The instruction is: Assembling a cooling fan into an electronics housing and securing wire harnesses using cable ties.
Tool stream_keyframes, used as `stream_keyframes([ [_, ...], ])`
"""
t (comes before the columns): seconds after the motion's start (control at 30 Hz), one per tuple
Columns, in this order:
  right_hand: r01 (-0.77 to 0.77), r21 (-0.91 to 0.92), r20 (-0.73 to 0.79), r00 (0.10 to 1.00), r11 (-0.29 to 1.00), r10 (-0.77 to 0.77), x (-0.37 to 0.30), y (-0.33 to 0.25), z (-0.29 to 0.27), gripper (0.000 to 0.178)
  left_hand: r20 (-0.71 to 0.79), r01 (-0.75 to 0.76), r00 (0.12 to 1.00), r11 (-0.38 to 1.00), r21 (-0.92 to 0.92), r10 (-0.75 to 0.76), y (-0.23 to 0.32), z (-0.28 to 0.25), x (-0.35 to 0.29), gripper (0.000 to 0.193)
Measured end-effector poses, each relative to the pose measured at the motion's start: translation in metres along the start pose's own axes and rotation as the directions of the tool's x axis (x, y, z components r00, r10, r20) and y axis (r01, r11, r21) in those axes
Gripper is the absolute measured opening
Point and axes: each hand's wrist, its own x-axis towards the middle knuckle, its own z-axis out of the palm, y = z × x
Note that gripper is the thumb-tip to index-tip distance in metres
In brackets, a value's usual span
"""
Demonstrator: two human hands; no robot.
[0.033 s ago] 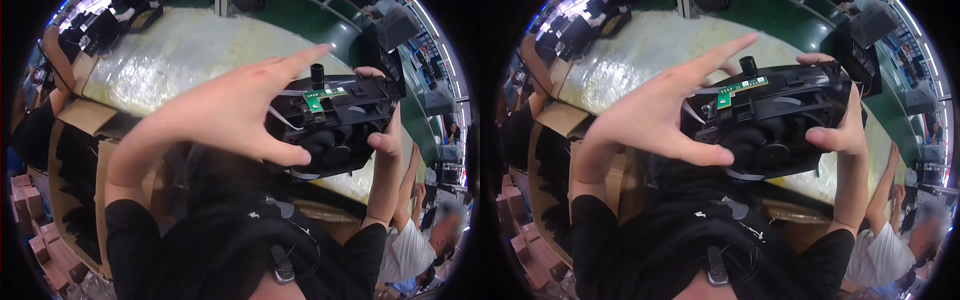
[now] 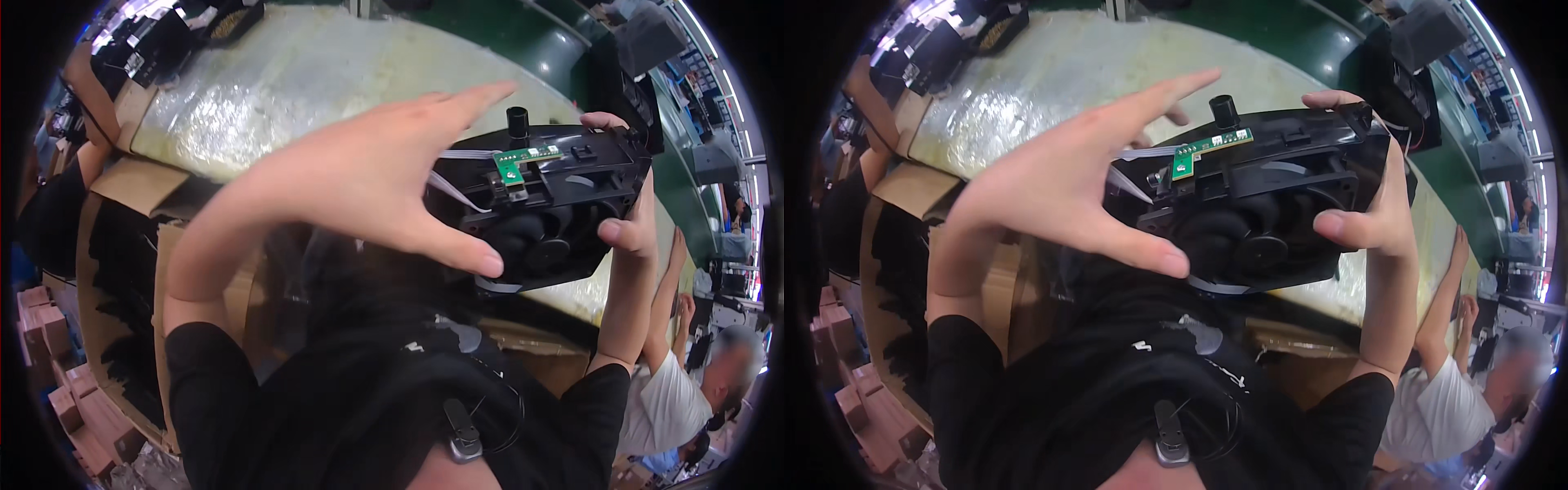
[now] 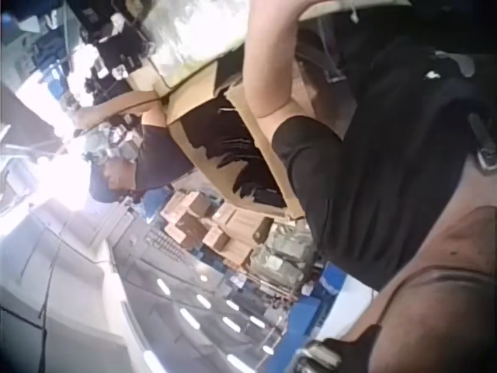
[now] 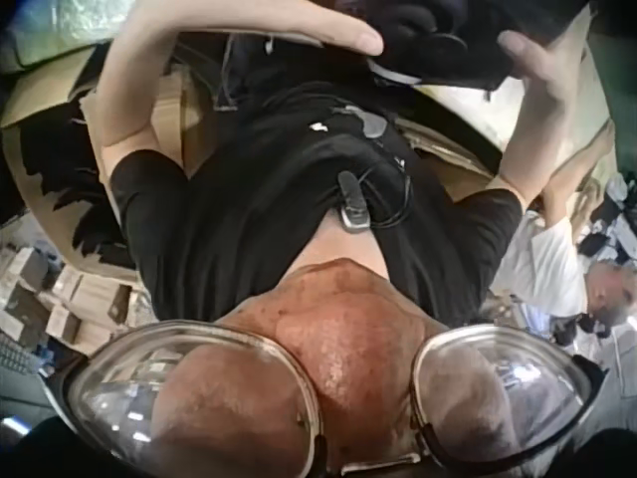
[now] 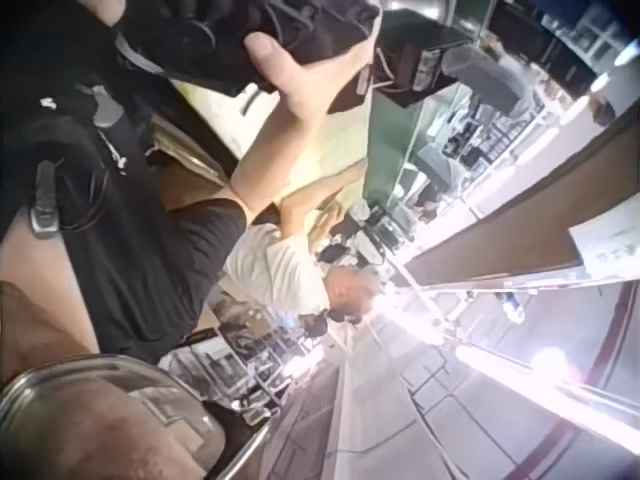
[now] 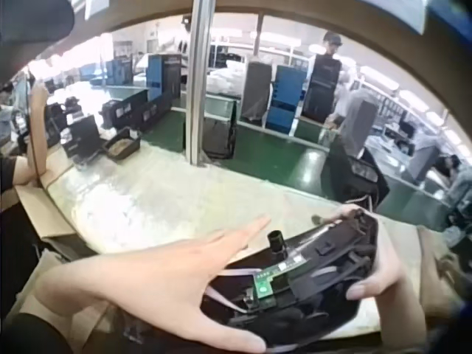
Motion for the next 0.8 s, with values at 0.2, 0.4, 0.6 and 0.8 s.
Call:
stream_keyframes([
  [0.2, -0.257, 0.068, -0.053, 0.964, 0.964, 0.26, -0.038, -0.007, 0.009, 0.089, 0.14, 0.116, 0.982, 0.99, 0.081, -0.126, 0.001, -0.011, -0.03, 0.073],
  [0.4, -0.431, 0.154, -0.212, 0.865, 0.889, 0.456, -0.059, 0.035, 0.006, 0.075, 0.028, 0.472, 0.842, 0.712, -0.52, -0.538, -0.007, 0.055, -0.068, 0.025],
  [0.6, -0.399, 0.691, -0.113, 0.764, 0.603, 0.635, -0.031, 0.089, 0.038, 0.034, -0.141, 0.497, 0.695, 0.613, -0.614, -0.705, -0.04, 0.088, -0.042, 0.026],
  [0.8, -0.517, 0.045, -0.219, 0.83, 0.855, 0.514, -0.025, 0.101, 0.025, 0.086, -0.234, 0.545, 0.774, 0.807, -0.227, -0.589, -0.073, 0.073, -0.031, 0.029],
])
